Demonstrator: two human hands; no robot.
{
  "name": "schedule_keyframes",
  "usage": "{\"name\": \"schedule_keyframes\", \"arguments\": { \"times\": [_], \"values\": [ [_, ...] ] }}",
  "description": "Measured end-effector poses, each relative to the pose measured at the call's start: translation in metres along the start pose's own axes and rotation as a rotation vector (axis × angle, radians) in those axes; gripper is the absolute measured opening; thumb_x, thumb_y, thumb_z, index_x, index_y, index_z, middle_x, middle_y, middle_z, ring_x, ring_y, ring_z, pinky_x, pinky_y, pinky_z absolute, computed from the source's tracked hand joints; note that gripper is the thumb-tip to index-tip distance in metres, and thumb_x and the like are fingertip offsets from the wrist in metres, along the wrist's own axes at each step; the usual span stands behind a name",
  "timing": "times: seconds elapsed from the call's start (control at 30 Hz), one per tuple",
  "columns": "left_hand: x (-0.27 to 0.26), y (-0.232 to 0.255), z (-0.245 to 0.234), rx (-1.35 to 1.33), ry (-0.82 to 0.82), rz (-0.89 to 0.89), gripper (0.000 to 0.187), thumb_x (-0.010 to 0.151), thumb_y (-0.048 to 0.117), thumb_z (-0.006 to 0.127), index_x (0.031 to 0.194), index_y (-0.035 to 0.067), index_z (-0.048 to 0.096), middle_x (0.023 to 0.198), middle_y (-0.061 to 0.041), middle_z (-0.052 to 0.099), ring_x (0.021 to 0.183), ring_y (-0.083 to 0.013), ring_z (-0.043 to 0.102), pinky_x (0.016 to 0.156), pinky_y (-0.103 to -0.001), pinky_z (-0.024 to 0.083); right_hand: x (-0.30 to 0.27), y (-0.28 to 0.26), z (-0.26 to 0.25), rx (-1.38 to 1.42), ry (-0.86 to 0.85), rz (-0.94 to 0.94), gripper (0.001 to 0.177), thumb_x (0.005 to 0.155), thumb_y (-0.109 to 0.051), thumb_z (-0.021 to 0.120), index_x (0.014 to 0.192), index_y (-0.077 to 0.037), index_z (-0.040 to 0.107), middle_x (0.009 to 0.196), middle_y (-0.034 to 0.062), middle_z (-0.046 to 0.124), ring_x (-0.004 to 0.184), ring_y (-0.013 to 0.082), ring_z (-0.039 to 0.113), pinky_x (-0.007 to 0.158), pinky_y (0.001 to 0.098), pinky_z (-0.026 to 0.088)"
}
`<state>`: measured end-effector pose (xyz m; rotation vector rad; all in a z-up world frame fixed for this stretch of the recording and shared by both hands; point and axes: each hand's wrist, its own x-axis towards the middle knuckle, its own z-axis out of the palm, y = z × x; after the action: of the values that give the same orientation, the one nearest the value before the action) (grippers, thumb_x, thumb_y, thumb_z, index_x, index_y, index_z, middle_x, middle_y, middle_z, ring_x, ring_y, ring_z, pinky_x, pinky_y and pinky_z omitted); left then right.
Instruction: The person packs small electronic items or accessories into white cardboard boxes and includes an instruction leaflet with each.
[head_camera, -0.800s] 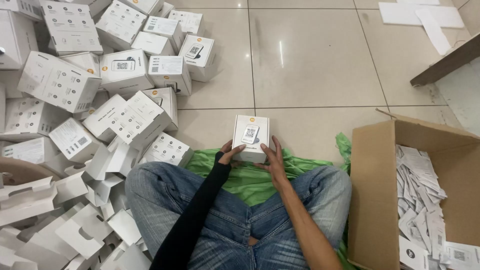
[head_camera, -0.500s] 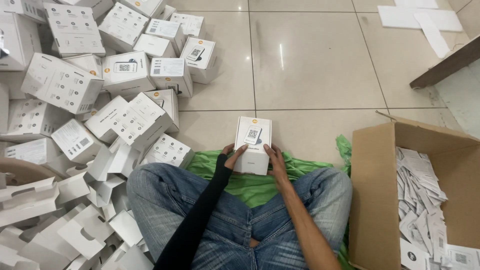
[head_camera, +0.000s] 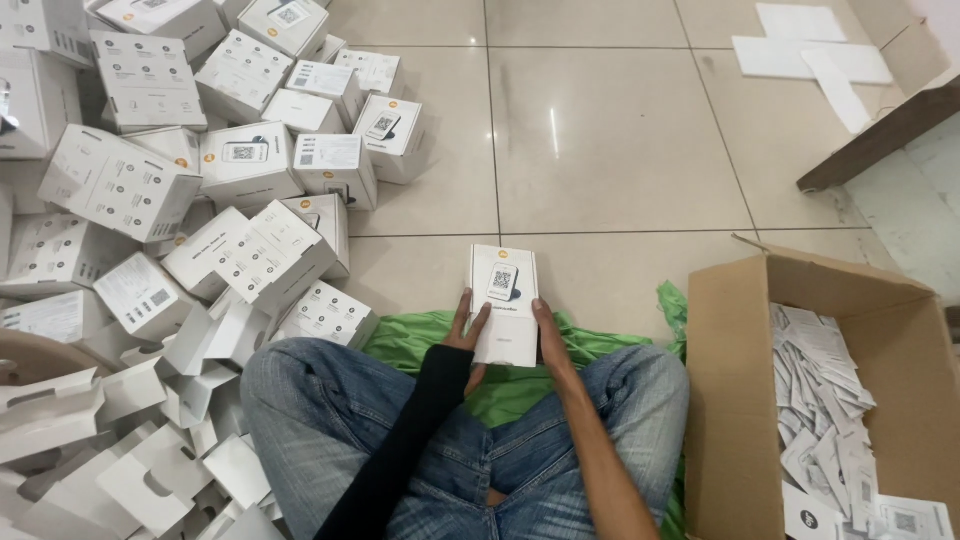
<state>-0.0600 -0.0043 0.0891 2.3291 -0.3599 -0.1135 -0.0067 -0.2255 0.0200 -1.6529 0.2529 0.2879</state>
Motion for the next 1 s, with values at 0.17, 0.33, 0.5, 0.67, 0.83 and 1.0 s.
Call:
{"name": "schedule_keyframes", "arguments": {
  "times": [0.17,0.33,0.5,0.67,0.83,1.0],
  "values": [
    [0.004,-0.012,-0.016,0.003,0.314,0.341,0.041,0.093,0.011,0.069,0.133,0.012,0.063,0.133,-0.017,0.065,0.104,-0.0323,0.073,0.08,-0.04,0.063,-0.015,-0.019,0.002,0.083,-0.026,0.082,0.081,0.093,-0.066,0.044,0.16,-0.022,0.032,0.154,0.0216,0.049,0.131,0.0391,0.056,0.093,0.0488,0.056],
    [0.051,0.016,-0.11,-0.085,-0.02,-0.008,0.03,0.101,0.036,0.058,0.113,0.015,0.075,0.065,-0.008,0.07,0.052,-0.0192,0.067,0.054,-0.033,0.053,-0.011,-0.002,-0.001,0.027,-0.046,0.131,0.075,0.093,-0.065,0.039,0.16,-0.036,0.024,0.161,0.0166,0.035,0.124,0.0387,0.059,0.089,0.0506,0.062],
    [0.109,0.023,-0.162,-0.183,0.307,0.214,0.032,0.098,0.037,0.063,0.111,0.011,0.076,0.073,-0.006,0.071,0.062,-0.0153,0.067,0.058,-0.032,0.049,-0.034,-0.022,0.006,-0.081,-0.096,0.09,0.072,0.095,-0.059,0.044,0.16,-0.033,0.028,0.157,0.0228,0.041,0.116,0.039,0.066,0.084,0.0472,0.06],
    [0.134,0.018,-0.154,-0.258,0.428,0.173,0.038,0.096,0.03,0.066,0.13,0.012,0.065,0.118,-0.009,0.072,0.089,-0.0184,0.07,0.068,-0.033,0.056,-0.057,-0.03,0.006,-0.194,-0.072,0.085,0.069,0.098,-0.054,0.045,0.16,-0.028,0.031,0.147,0.0234,0.054,0.113,0.0359,0.069,0.083,0.0477,0.061],
    [0.114,0.038,-0.123,-0.036,0.599,0.423,0.072,0.095,0.017,0.075,0.159,0.011,0.044,0.161,-0.02,0.042,0.147,-0.0397,0.043,0.119,-0.05,0.04,-0.094,-0.053,-0.008,-0.547,0.115,-0.14,0.057,0.107,-0.045,0.05,0.157,-0.018,0.043,0.144,0.0134,0.062,0.117,0.0293,0.068,0.097,0.0441,0.053],
    [0.087,0.102,-0.078,-0.15,0.388,0.488,0.071,0.089,0.012,0.07,0.155,0.007,0.046,0.158,-0.021,0.046,0.146,-0.0397,0.045,0.12,-0.049,0.039,-0.166,-0.121,-0.062,-0.446,0.245,-0.47,0.043,0.102,-0.029,0.061,0.141,-0.01,0.057,0.142,0.0147,0.059,0.119,0.0284,0.066,0.098,0.0424,0.055]
  ]
}}
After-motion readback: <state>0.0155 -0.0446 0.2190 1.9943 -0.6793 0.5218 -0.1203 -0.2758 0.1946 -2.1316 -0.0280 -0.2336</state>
